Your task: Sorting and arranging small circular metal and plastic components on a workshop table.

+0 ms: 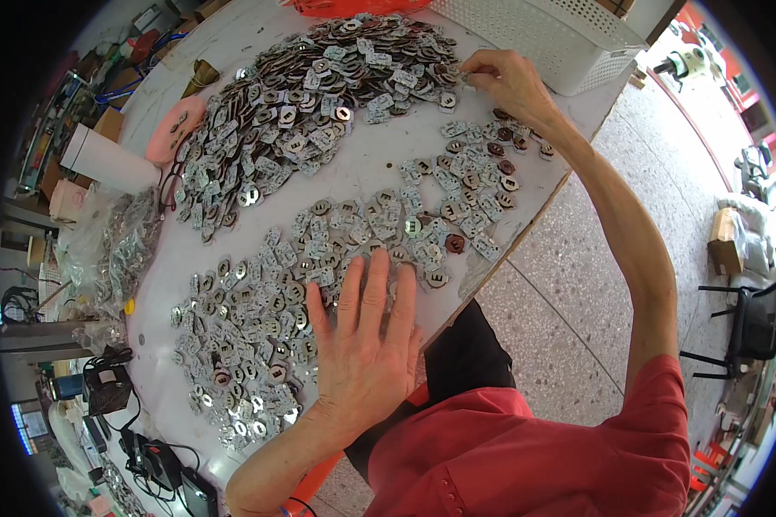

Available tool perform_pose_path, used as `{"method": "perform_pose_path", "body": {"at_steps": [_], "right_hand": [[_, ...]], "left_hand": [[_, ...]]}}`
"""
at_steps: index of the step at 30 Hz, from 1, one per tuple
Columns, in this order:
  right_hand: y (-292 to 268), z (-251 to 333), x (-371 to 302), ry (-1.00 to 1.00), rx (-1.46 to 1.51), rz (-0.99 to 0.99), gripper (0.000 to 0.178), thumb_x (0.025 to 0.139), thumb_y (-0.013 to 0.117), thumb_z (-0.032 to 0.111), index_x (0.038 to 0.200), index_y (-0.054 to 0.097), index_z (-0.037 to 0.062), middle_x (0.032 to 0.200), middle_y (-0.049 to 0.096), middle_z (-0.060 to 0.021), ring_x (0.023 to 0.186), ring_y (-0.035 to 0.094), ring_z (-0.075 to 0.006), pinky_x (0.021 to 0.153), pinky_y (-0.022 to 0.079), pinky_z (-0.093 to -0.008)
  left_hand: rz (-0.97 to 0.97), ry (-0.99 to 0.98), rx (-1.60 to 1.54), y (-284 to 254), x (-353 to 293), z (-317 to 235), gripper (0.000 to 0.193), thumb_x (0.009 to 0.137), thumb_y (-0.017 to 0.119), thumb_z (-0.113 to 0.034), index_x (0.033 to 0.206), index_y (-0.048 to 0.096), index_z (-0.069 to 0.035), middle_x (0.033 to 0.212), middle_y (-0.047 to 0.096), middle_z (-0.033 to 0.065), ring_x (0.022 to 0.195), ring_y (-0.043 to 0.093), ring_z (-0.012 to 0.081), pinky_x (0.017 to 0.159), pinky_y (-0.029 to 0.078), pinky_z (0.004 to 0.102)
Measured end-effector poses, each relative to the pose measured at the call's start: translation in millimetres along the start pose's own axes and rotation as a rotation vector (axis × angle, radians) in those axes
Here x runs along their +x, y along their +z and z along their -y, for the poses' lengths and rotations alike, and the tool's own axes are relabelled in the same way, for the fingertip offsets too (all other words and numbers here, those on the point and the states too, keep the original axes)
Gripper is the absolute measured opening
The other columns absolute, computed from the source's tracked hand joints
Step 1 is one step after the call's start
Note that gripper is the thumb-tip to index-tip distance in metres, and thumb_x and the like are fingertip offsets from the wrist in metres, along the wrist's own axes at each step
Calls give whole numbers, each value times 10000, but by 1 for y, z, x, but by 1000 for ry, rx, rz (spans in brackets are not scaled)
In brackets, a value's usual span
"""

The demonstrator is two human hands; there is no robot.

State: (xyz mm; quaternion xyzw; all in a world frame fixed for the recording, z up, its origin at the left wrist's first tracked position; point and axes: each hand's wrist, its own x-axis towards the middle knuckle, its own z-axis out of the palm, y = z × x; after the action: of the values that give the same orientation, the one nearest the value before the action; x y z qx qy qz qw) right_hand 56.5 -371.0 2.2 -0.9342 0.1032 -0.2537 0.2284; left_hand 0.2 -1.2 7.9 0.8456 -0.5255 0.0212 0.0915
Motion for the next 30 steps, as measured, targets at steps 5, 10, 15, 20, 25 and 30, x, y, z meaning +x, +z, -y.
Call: {"method": "perform_pose_path", "body": {"at_steps": [5,10,15,20,25,30], "right_hand": [[-15,-9,3,183,116,40,230,882,628,134,1087,684,47,846,706,-79,793,641,-137,758,503,-323],[-21,-30,4,244,99,23,207,876,640,144,1042,671,24,819,700,-73,782,636,-133,754,505,-309],[-32,-41,-1,162,-83,28,176,853,660,120,989,663,7,832,698,-79,800,653,-149,778,524,-310],[-33,-35,-13,86,-22,3,144,796,699,37,936,679,9,858,705,-69,828,669,-157,792,540,-307],[-37,-34,-12,102,31,-23,131,795,693,18,925,679,4,860,705,-65,829,673,-154,800,543,-306],[-28,-24,-9,68,45,-22,133,805,667,-19,937,672,0,884,710,-65,877,682,-156,826,549,-307]], "left_hand": [[5,-1,1,2,-1,1,631,864,595,-227,1436,405,-42,1517,315,176,1378,319,362,1093,174,648],[-40,11,5,3,-1,2,616,828,631,-253,1380,461,-40,1475,363,192,1356,350,357,1092,129,653],[-42,13,16,5,-1,2,610,830,624,-255,1379,465,-43,1474,364,190,1356,349,354,1097,129,649],[-38,10,18,5,0,2,606,829,619,-257,1377,468,-46,1474,366,188,1357,350,351,1099,129,650],[-45,10,23,5,-1,2,606,829,621,-253,1377,467,-46,1474,367,186,1357,350,351,1096,135,650],[-13,-2,17,2,-1,1,619,849,610,-239,1411,432,-48,1500,336,176,1375,327,351,1104,139,639]]}}
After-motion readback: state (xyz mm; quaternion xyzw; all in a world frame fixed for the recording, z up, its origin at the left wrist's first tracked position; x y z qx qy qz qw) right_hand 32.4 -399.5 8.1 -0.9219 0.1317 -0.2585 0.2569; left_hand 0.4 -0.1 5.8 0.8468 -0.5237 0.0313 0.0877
